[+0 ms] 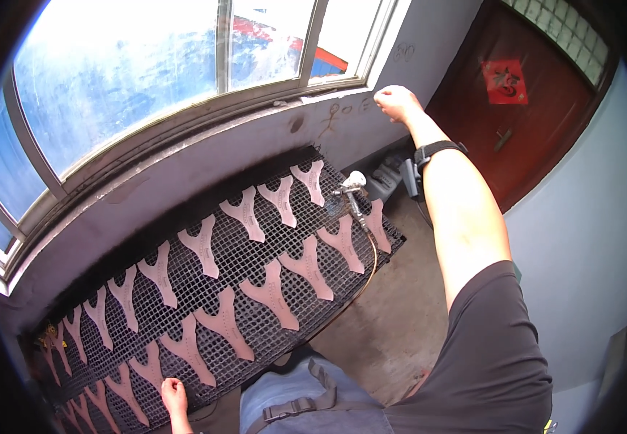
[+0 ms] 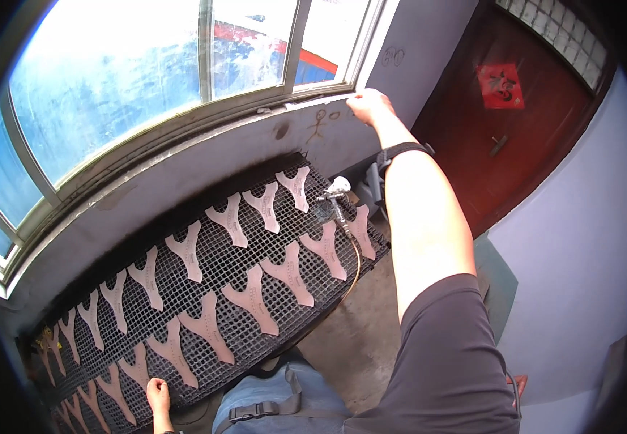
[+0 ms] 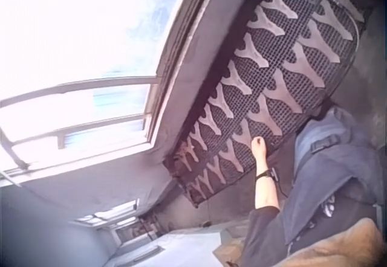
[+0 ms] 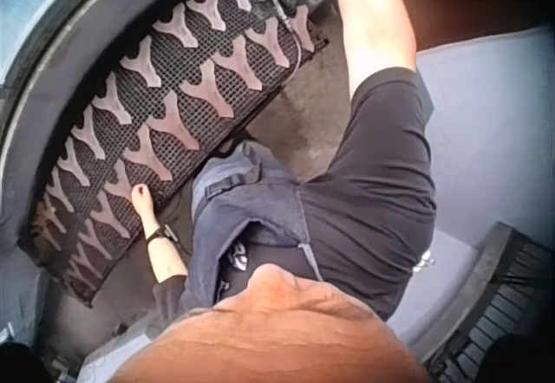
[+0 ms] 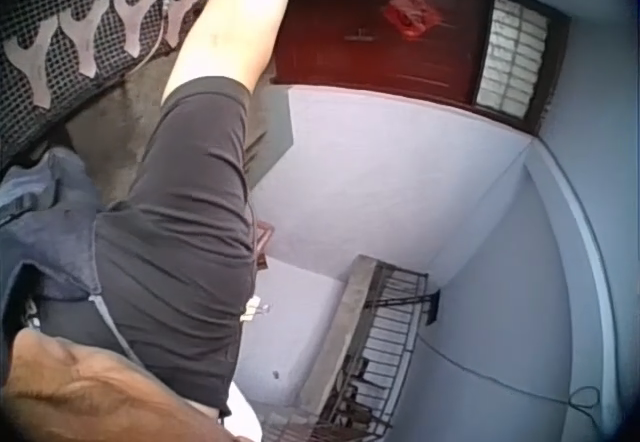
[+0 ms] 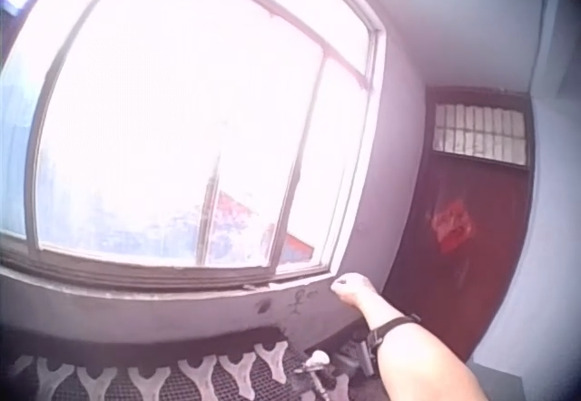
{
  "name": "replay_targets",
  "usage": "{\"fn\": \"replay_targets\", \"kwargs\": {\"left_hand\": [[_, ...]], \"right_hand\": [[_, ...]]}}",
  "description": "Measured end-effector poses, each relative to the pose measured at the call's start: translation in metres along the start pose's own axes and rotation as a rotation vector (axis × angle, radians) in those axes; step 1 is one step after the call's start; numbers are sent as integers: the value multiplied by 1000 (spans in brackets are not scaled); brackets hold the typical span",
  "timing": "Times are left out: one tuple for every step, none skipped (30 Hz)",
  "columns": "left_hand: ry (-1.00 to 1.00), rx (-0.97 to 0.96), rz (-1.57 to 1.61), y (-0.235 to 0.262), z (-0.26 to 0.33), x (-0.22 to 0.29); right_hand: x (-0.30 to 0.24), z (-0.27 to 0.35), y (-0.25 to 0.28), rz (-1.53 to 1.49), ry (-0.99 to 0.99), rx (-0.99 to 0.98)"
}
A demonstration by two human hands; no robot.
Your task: Collect the leather shoe parts from the drying rack after they have been sprayed.
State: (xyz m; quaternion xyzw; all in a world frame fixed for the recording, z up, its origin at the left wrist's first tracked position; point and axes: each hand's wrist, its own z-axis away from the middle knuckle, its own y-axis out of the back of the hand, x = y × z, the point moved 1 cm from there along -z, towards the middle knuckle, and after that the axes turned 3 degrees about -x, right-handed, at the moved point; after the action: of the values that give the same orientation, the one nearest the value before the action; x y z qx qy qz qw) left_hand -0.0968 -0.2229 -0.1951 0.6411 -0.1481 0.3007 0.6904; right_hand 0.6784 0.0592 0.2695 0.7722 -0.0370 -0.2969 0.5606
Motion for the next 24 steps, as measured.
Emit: {"fn": "replay_targets", "kwargs": {"left_hand": [[5, -12, -10, 0, -2, 0], [-1, -16, -15, 1, -3, 0], [15, -19, -24, 1, -5, 1], [23, -44, -12, 2, -7, 2], [11, -72, 6, 5, -9, 3], [39, -104, 36, 8, -12, 5], [101, -138, 60, 12, -14, 7], [74, -130, 57, 18, -15, 9], [93, -222, 103, 27, -18, 12], [120, -309, 152, 35, -21, 14], [77, -318, 189, 49, -24, 16], [-80, -257, 171, 64, -30, 20], [-61, -245, 131, 84, -38, 20], [-90, -198, 88, 108, -46, 19], [-188, -96, 13, 134, -54, 18], [-163, -49, 3, 163, -63, 15], [-189, 35, -48, 194, -69, 11], [-244, 149, -106, 226, -73, 6], [-219, 235, -188, 257, -77, 0], [-235, 345, -277, 291, -79, -6], [-283, 460, -354, 322, -80, -12], [-101, 490, -326, 352, -80, -20], [64, 518, -286, 381, -82, -27], [127, 582, -246, 409, -84, -31]], "right_hand": [[10, 1, 9, -57, -83, -49], [18, 3, 16, -56, -81, -55], [25, 5, 24, -163, -93, -65], [32, 8, 32, -264, -121, -70], [38, 11, 40, -263, -116, -71], [43, 12, 47, -259, -122, -57], [48, 12, 52, -259, -117, -47], [54, 13, 57, -264, -118, -68], [61, 13, 60, -222, -106, -65], [68, 12, 62, -182, -96, -89], [76, 12, 60, -176, -112, -121], [85, 12, 58, -152, -97, -197], [93, 11, 53, -169, -95, -231], [103, 12, 49, -111, -60, -269], [114, 13, 43, -65, -68, -262], [124, 13, 35, -110, -88, -296], [133, 13, 30, -87, -53, -405], [143, 14, 22, -48, -36, -396], [152, 14, 11, -69, -93, -383], [162, 14, 1, 8, -94, -395], [171, 16, -10, 15, -149, -406], [179, 18, -25, -25, -195, -413], [187, 21, -37, -62, -248, -416], [193, 24, -52, -65, -248, -447]]}}
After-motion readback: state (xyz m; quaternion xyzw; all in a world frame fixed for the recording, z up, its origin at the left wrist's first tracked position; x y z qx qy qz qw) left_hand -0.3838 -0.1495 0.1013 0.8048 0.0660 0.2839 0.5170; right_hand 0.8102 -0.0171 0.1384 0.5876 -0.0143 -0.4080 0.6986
